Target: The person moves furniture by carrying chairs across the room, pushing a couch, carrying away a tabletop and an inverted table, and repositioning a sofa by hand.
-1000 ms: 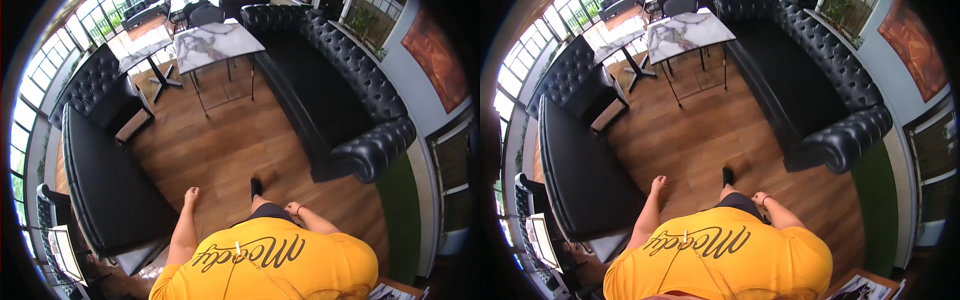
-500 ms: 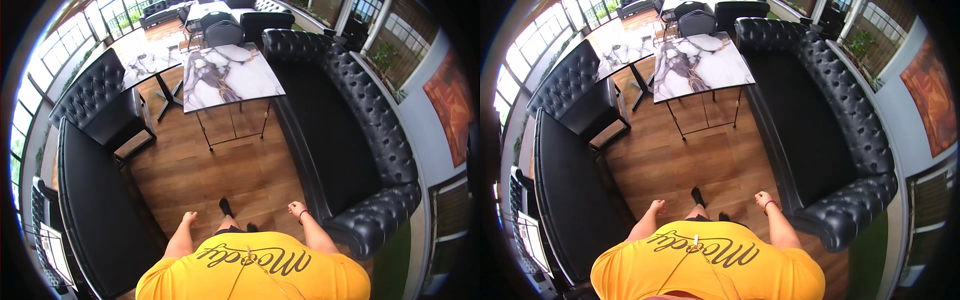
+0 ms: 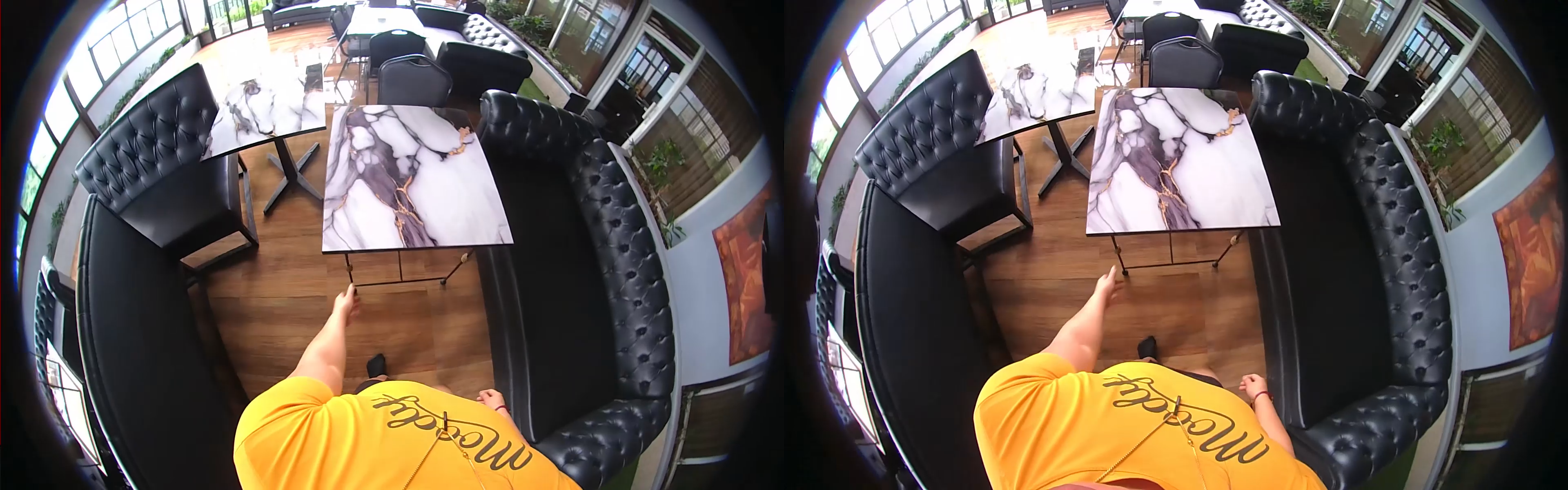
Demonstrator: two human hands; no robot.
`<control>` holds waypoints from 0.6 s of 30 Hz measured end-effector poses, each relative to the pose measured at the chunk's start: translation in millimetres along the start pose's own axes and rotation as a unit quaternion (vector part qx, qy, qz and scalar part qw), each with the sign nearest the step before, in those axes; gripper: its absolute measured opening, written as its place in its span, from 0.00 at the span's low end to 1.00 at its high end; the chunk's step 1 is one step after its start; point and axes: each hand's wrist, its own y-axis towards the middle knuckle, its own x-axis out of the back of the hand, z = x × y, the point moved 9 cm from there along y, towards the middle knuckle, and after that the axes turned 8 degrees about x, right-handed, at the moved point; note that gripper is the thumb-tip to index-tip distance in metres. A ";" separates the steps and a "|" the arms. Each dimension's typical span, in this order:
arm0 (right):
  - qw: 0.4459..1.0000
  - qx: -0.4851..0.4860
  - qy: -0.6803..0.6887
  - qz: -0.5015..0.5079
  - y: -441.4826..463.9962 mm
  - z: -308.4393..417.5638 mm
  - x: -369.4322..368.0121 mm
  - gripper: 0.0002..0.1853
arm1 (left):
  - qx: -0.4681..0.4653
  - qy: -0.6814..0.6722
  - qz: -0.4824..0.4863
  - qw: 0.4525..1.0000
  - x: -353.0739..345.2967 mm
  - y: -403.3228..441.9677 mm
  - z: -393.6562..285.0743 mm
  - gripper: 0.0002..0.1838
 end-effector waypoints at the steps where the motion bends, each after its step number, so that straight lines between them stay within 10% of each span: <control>1: 0.999 -0.012 0.027 -0.020 7.7 14.7 4.6 0.09 | -0.004 -0.056 0.028 0.998 -28.8 17.7 -21.0 0.38; 7: 0.990 0.037 -0.116 0.077 -5.6 56.8 4.0 0.12 | -0.036 -0.271 0.107 0.956 -107.8 25.5 -47.8 0.40; 18: 0.998 -0.028 0.055 0.020 253.8 209.5 171.4 0.43 | -0.093 -0.433 -0.121 0.889 -128.6 36.4 -13.0 0.26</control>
